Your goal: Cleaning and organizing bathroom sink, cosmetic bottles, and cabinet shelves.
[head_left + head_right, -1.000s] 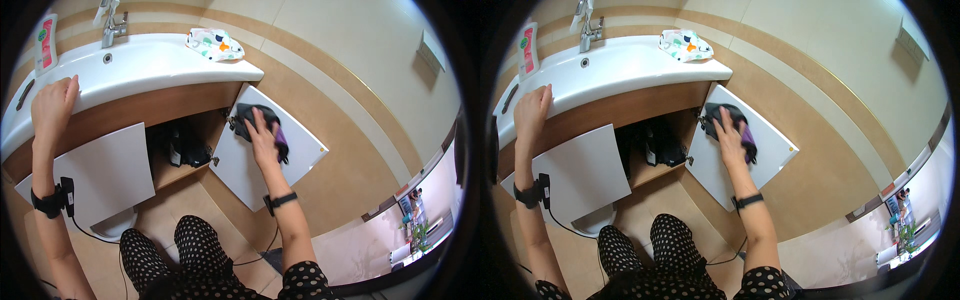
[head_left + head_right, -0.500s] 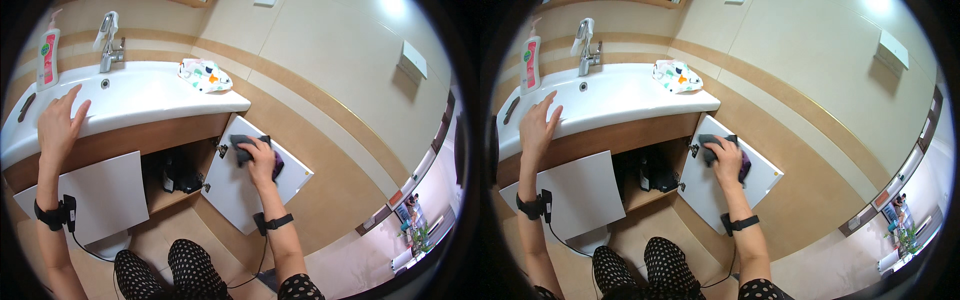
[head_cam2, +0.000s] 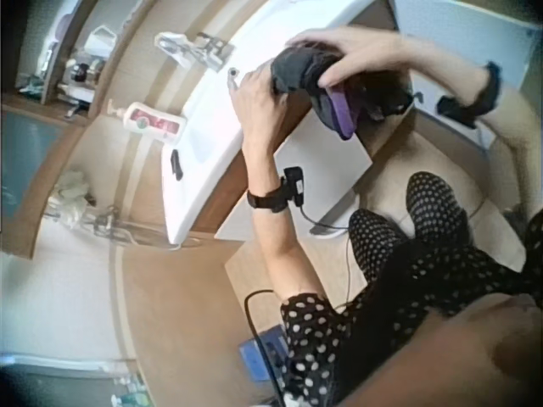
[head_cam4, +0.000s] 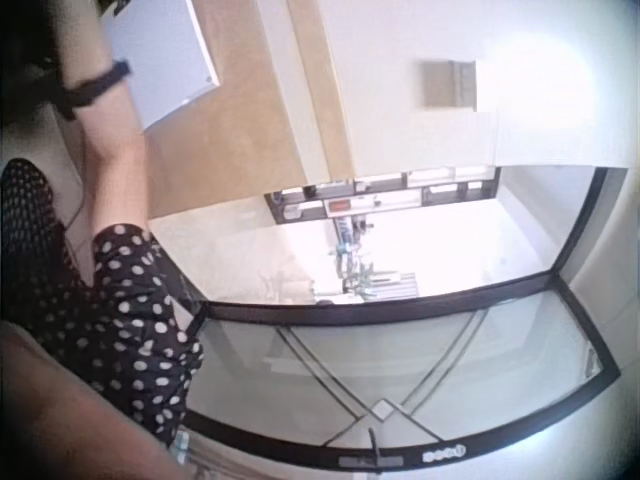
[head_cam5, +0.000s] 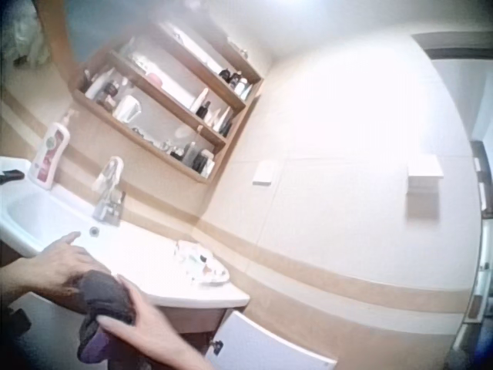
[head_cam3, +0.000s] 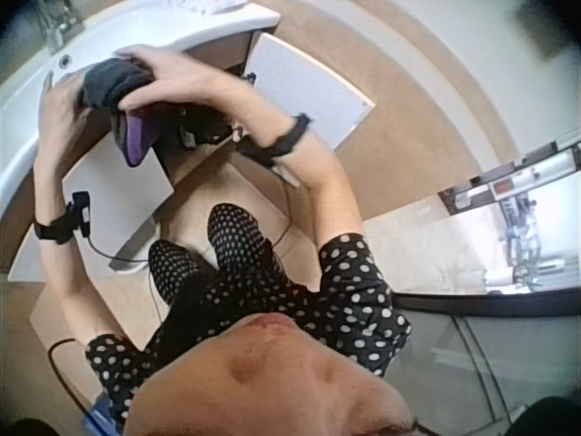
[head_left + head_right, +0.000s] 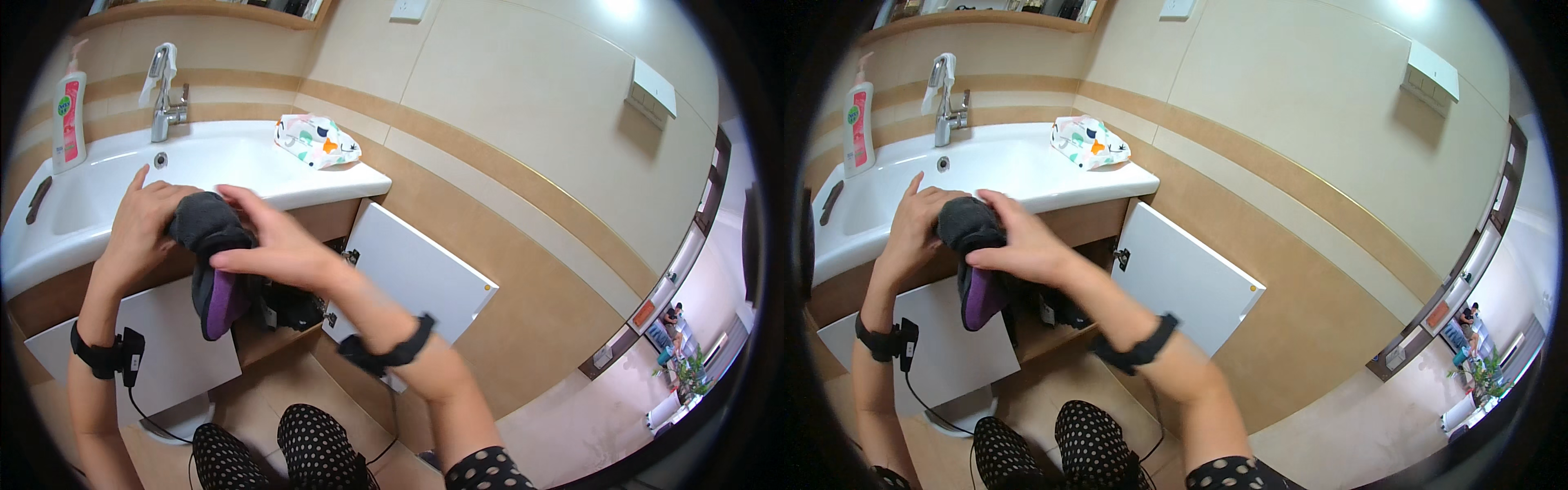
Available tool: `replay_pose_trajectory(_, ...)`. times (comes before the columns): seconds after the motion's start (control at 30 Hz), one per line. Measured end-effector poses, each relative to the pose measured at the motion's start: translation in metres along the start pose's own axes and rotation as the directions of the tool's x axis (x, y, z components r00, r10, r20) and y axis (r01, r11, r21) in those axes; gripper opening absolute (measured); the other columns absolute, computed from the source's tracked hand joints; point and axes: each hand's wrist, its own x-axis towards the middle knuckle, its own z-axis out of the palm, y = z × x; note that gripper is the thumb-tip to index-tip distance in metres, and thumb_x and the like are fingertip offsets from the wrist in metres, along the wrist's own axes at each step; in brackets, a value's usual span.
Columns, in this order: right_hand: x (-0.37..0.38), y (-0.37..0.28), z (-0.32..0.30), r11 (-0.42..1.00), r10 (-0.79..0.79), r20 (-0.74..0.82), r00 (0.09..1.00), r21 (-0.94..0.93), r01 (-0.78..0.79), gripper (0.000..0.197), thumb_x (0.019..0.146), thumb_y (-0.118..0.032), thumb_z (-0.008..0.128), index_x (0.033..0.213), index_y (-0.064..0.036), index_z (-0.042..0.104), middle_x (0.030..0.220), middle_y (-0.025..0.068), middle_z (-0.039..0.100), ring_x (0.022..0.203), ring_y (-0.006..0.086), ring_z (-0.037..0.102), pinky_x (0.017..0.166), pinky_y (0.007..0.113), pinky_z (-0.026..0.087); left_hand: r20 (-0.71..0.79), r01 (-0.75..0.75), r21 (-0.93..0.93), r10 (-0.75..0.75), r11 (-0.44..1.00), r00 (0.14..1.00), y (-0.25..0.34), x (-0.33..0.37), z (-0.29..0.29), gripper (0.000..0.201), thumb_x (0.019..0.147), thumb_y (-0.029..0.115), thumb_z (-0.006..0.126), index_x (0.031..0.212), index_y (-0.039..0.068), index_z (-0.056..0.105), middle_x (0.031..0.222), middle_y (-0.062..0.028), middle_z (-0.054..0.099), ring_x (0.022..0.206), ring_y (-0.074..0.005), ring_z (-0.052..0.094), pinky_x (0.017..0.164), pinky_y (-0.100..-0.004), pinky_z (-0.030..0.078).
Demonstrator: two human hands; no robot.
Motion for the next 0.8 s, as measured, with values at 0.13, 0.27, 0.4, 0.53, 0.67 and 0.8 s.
replay_pose_trajectory(0.13,-0.069,-0.047,-0.087,-0.014,-0.195,-0.241,0.951,-0.969,-0.249,0.056,0.076,-0.018,0.070,0.128,-0.0069,0.051,0.138,0.0141,0.047,0.128,0.0277,0.045,0.106,0.044,0.035,-0.041,0.014,0.060,-0.011,0.998,0.999,0.001,0.000,0.002,0.041,0.067,-0.003,0.067,0.106,0.011,0.062,0.096,-0.0068,0.068,0.096,-0.0276,0.061,0.110,-0.0565,0.026)
replay_pose_trajectory(0.27,-0.140,-0.074,-0.204,-0.738,-0.194,-0.392,0.899,-0.546,-0.397,0.044,0.087,-0.010,0.048,0.132,-0.0119,0.051,0.146,0.0038,0.041,0.140,0.0230,0.030,0.113,0.054,0.023,-0.101,0.015,0.084,-0.006,0.996,0.995,0.013,0.006,0.004,0.037,0.068,-0.002,0.067,0.102,0.011,0.062,0.088,-0.0073,0.066,0.087,-0.0276,0.061,0.108,-0.0529,0.031)
replay_pose_trajectory(0.4,-0.189,-0.105,-0.203,-0.784,-0.105,-0.453,0.885,-0.510,-0.354,0.049,0.090,-0.010,0.044,0.139,-0.0145,0.045,0.151,-0.0030,0.034,0.143,0.0201,0.023,0.115,0.055,0.015,-0.118,0.005,0.100,0.007,0.995,0.993,0.007,0.005,0.004,0.032,0.071,-0.001,0.066,0.100,0.013,0.062,0.083,-0.0074,0.066,0.082,-0.0280,0.061,0.106,-0.0526,0.033)
replay_pose_trajectory(0.53,-0.236,-0.122,-0.188,-0.797,-0.155,-0.503,0.850,-0.444,-0.408,0.051,0.090,-0.010,0.046,0.140,-0.0154,0.044,0.151,-0.0070,0.033,0.142,0.0173,0.026,0.115,0.057,0.011,-0.106,0.009,0.091,0.000,0.996,0.994,0.011,0.006,0.000,0.030,0.073,0.000,0.064,0.099,0.014,0.062,0.079,-0.0073,0.065,0.080,-0.0284,0.062,0.105,-0.0507,0.034)
replay_pose_trajectory(0.67,-0.269,-0.133,-0.165,-0.768,-0.200,-0.546,0.813,-0.427,-0.477,0.053,0.089,-0.009,0.051,0.141,-0.0154,0.043,0.150,-0.0050,0.037,0.141,0.0177,0.030,0.114,0.057,0.012,-0.134,0.018,0.065,-0.009,0.998,0.991,0.014,0.004,-0.002,0.030,0.073,-0.001,0.063,0.099,0.014,0.063,0.079,-0.0071,0.065,0.082,-0.0279,0.062,0.107,-0.0505,0.032)
replay_pose_trajectory(0.8,-0.322,-0.136,-0.152,-0.793,-0.238,-0.559,0.795,-0.360,-0.491,0.052,0.091,-0.010,0.050,0.142,-0.0155,0.042,0.150,-0.0053,0.037,0.141,0.0177,0.029,0.114,0.058,0.012,-0.094,0.012,0.043,-0.008,0.999,0.996,0.021,0.006,0.000,0.030,0.074,-0.001,0.062,0.100,0.014,0.064,0.081,-0.0079,0.066,0.085,-0.0282,0.063,0.108,-0.0514,0.030)
